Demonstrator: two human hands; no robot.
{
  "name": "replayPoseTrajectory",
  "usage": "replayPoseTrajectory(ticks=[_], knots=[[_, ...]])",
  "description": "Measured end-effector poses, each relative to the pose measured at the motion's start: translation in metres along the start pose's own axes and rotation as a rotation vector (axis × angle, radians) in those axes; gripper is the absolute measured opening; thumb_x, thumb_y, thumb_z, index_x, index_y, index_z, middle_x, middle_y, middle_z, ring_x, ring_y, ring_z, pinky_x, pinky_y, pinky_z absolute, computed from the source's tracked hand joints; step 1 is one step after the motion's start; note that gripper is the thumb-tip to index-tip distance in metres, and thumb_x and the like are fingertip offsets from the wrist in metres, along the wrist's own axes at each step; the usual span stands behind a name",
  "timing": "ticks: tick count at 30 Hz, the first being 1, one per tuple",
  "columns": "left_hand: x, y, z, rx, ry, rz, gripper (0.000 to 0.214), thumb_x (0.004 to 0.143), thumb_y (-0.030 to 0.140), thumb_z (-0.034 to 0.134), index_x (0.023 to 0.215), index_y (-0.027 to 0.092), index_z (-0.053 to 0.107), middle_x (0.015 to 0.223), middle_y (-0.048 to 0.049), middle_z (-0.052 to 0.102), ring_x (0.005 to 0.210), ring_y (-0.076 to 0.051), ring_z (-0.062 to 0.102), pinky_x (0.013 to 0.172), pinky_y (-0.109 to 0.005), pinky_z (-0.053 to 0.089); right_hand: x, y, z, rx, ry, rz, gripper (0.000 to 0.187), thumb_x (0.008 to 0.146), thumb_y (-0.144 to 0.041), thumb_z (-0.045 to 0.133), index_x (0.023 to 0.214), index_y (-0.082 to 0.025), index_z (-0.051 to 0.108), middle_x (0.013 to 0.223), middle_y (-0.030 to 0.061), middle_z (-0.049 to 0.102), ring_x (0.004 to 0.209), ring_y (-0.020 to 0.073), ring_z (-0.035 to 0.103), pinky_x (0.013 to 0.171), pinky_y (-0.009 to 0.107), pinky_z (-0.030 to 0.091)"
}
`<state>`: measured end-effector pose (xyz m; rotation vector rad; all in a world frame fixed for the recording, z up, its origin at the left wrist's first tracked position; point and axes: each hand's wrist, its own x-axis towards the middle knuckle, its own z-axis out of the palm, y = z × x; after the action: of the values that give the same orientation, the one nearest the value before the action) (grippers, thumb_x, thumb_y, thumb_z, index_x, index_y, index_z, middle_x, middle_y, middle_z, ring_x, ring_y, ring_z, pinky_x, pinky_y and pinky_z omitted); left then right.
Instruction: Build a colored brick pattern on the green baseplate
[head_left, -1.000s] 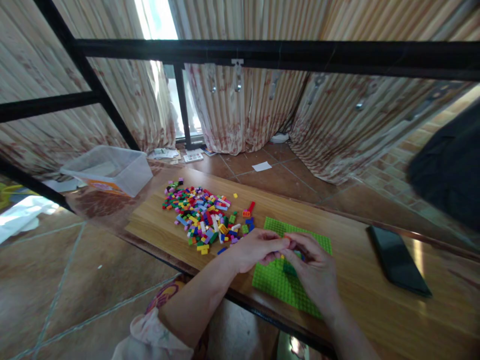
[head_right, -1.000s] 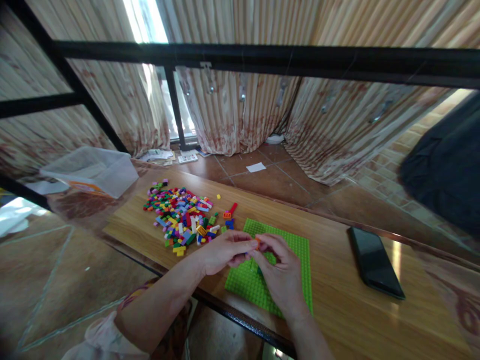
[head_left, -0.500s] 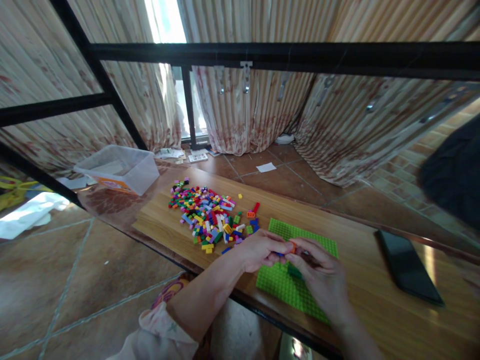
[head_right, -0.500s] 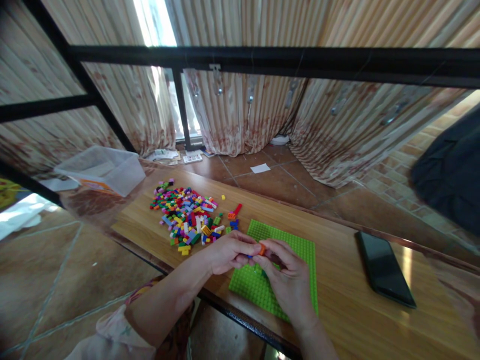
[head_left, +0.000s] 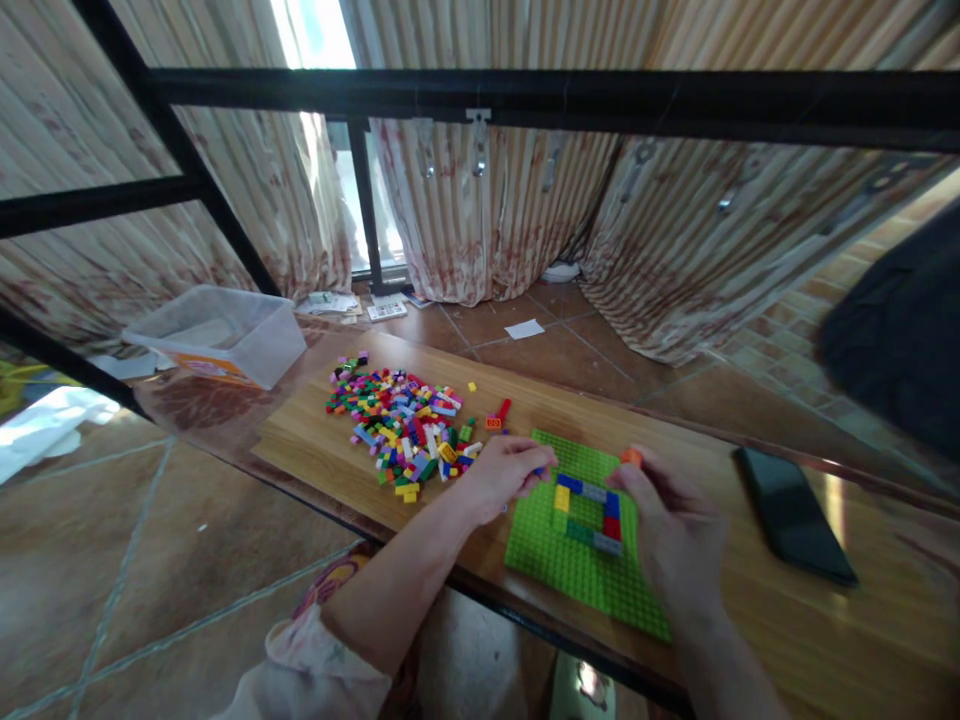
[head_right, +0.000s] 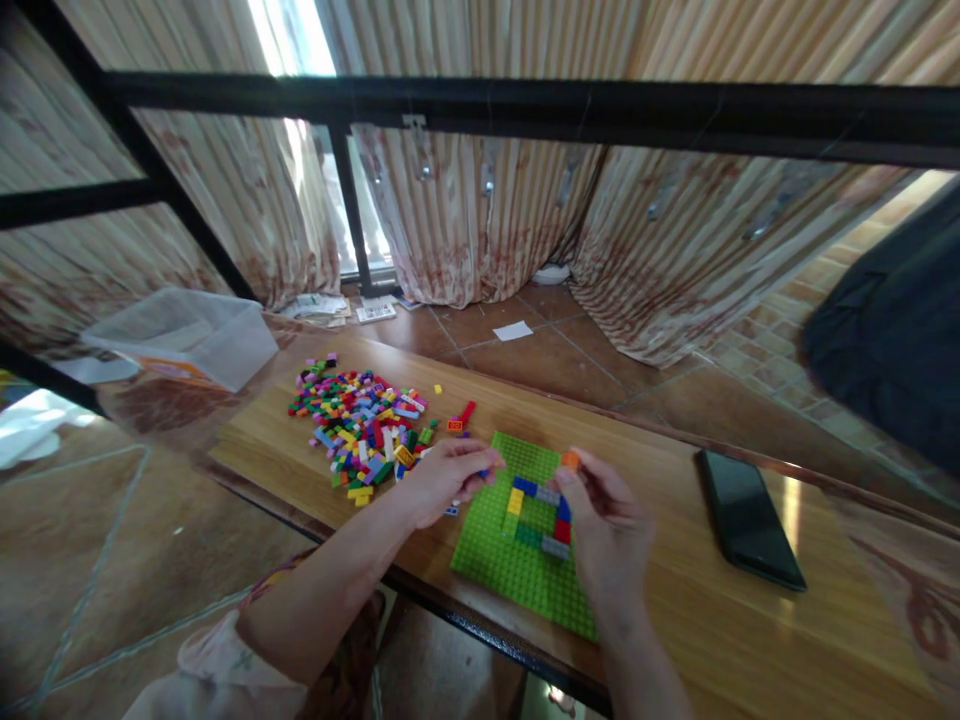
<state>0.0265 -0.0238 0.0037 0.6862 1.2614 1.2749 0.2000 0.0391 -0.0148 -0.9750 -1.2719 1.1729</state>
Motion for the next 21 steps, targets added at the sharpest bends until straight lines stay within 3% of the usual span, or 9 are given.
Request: replayPoseTrajectory(ticks=[3, 6, 9, 14, 21], knots=[[0.008, 0.005, -0.024, 0.421, 0.233, 0.175, 0.026, 0.082, 0.030, 0.051, 0.063, 0.014, 0.058, 0.053, 0.0032, 0.048, 0.048, -0.008, 0.041, 0.048, -0.021, 0.027, 0.014, -0.004, -0.011, 0.247, 0.084, 0.111, 0.020, 0.071, -0.026, 0.078, 0.089, -0.021, 0.075, 0.082, -0.0003, 0.071, 0.067, 0.0082, 0.064, 0.064, 0.020, 0.055], [0.013, 0.013, -0.048, 0.929, 0.425, 0.297, 0.022, 0.083, 0.021, 0.048, 0.070, 0.014, 0.064, 0.062, -0.0009, 0.058, 0.061, -0.012, 0.052, 0.058, -0.023, 0.035, 0.018, -0.006, -0.017, 0.315, 0.088, 0.210, 0.020, 0.066, -0.023, 0.079, 0.085, -0.018, 0.075, 0.079, 0.0006, 0.072, 0.067, 0.0089, 0.066, 0.065, 0.019, 0.056], [0.013, 0.017, -0.061, 1.248, 0.469, 0.286, 0.023, 0.084, 0.016, 0.046, 0.081, 0.015, 0.069, 0.075, -0.0058, 0.067, 0.072, -0.017, 0.059, 0.066, -0.026, 0.042, 0.014, -0.005, -0.015, 0.308, 0.047, 0.275, 0.024, 0.064, -0.025, 0.080, 0.087, -0.018, 0.075, 0.079, 0.0019, 0.073, 0.066, 0.0103, 0.067, 0.064, 0.021, 0.057], [0.012, 0.014, -0.063, 1.442, 0.496, 0.185, 0.031, 0.082, 0.012, 0.048, 0.100, 0.020, 0.072, 0.096, -0.0076, 0.072, 0.095, -0.021, 0.065, 0.084, -0.030, 0.048, 0.007, -0.002, -0.007, 0.272, 0.010, 0.315, 0.029, 0.064, -0.029, 0.081, 0.090, -0.019, 0.075, 0.080, 0.0029, 0.074, 0.064, 0.0113, 0.066, 0.060, 0.023, 0.057], [0.013, 0.020, -0.061, 1.472, 0.518, 0.155, 0.034, 0.081, 0.015, 0.052, 0.109, 0.022, 0.071, 0.108, -0.0083, 0.072, 0.104, -0.024, 0.065, 0.091, -0.033, 0.049, 0.008, 0.001, -0.013, 0.200, 0.011, 0.313, 0.031, 0.064, -0.033, 0.081, 0.092, -0.020, 0.075, 0.084, 0.0047, 0.074, 0.064, 0.0127, 0.065, 0.057, 0.026, 0.056]])
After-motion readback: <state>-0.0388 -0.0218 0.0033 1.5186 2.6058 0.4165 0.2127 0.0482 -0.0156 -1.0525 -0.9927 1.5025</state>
